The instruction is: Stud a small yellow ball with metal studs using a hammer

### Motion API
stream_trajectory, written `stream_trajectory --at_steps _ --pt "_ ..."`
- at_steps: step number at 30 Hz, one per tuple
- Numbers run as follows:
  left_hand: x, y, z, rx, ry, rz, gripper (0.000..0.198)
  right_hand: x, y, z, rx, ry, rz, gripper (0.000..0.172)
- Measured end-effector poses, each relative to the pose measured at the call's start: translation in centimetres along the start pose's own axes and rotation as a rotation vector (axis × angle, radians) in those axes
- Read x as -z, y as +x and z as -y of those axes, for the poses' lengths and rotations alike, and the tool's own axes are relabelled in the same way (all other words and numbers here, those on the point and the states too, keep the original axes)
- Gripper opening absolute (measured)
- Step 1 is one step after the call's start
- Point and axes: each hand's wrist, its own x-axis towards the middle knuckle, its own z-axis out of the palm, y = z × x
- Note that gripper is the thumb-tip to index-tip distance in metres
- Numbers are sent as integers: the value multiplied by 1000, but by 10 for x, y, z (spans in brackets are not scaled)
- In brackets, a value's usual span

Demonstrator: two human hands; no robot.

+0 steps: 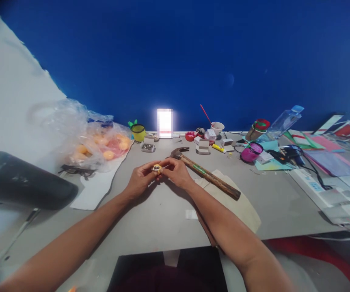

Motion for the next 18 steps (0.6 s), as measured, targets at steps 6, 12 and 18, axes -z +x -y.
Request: stream_trajectory --at_steps 6,12,18 --pt "2 1 -2 42 0 32 54 5 1 -1 -8 -13 60 27" --pt "4 2 -5 52 -1 57 64 6 -1 7 59 -186 48 32" --pt "3 3 -3 27 -52 24 54 6 0 10 66 -240 -6 27"
